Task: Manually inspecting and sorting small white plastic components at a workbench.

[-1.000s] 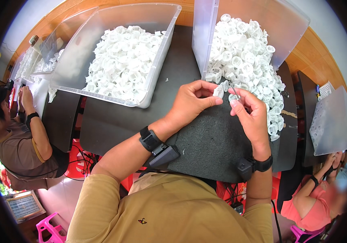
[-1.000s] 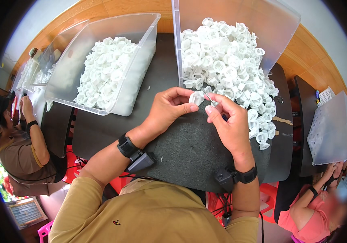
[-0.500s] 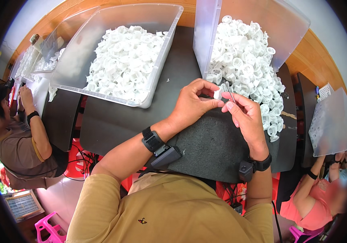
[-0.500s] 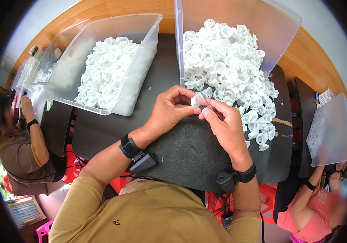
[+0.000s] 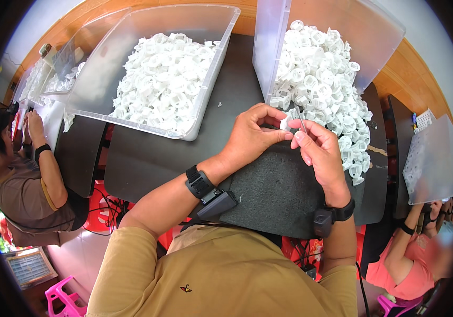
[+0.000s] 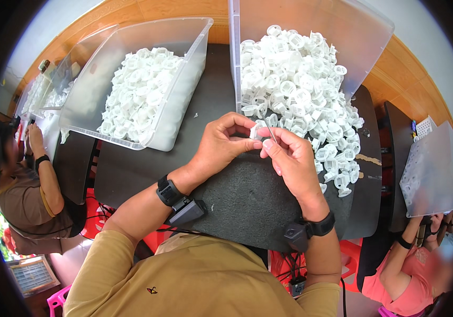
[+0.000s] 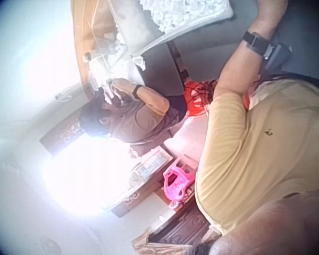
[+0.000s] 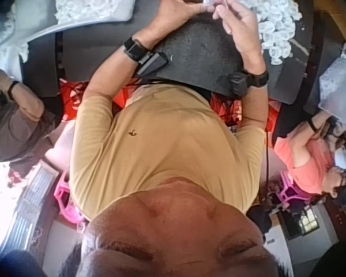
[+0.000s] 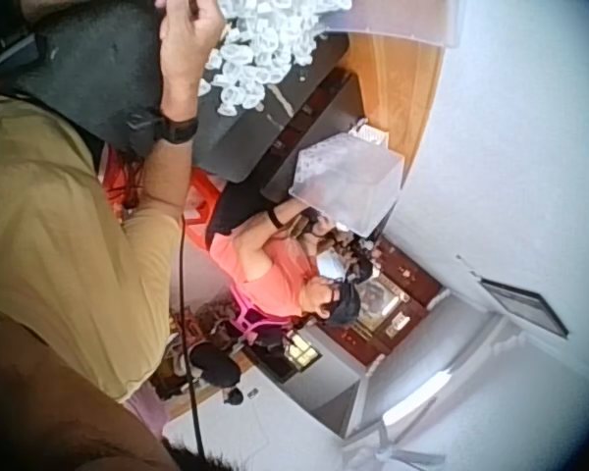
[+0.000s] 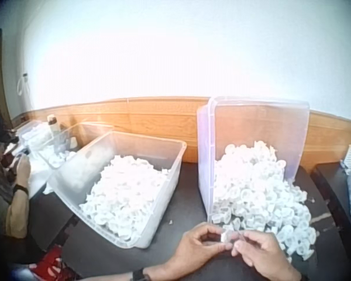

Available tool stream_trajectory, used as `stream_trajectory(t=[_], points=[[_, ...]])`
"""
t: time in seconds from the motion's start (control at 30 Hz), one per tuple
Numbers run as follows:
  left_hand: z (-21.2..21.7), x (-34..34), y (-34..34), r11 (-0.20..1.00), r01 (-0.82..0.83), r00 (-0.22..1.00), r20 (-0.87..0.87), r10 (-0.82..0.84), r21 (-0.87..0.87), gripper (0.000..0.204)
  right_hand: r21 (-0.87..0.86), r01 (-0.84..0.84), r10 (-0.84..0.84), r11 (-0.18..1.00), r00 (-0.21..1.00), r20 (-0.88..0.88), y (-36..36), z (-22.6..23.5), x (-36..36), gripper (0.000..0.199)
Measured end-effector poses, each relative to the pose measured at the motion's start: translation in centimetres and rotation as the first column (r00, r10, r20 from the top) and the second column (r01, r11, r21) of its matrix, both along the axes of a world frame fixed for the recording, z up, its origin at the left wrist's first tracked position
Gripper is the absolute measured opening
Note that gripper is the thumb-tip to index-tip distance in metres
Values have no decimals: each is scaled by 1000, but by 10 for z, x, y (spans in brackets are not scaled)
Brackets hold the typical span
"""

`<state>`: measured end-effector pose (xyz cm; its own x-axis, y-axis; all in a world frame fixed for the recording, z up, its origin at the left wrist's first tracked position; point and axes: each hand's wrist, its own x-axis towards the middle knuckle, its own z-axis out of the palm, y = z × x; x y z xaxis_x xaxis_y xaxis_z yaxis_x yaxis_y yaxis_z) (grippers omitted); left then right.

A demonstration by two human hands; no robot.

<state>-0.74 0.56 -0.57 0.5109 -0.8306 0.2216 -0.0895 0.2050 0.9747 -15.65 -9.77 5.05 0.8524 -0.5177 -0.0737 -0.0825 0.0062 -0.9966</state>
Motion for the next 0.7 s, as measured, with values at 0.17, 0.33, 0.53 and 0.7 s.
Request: stream_trajectory(t=[0.17,0.33,0.53,0.7], points=[[0,0,1,1000,20,999,-37,-20,-7,30,-246,23,-22,969,1000,4,7,-2,4,21],[2,-1,1,999,33,998,-52,-33,0,31,-348,131,-137,928,991,7,7,1,0,20],[5,0,1,999,14,997,-82,-11,29,32,-327,101,-112,940,994,-14,10,3,2,24],[4,-1,1,1000,4,996,-86,-1,30,32,-316,94,-112,944,993,-39,9,4,1,25]])
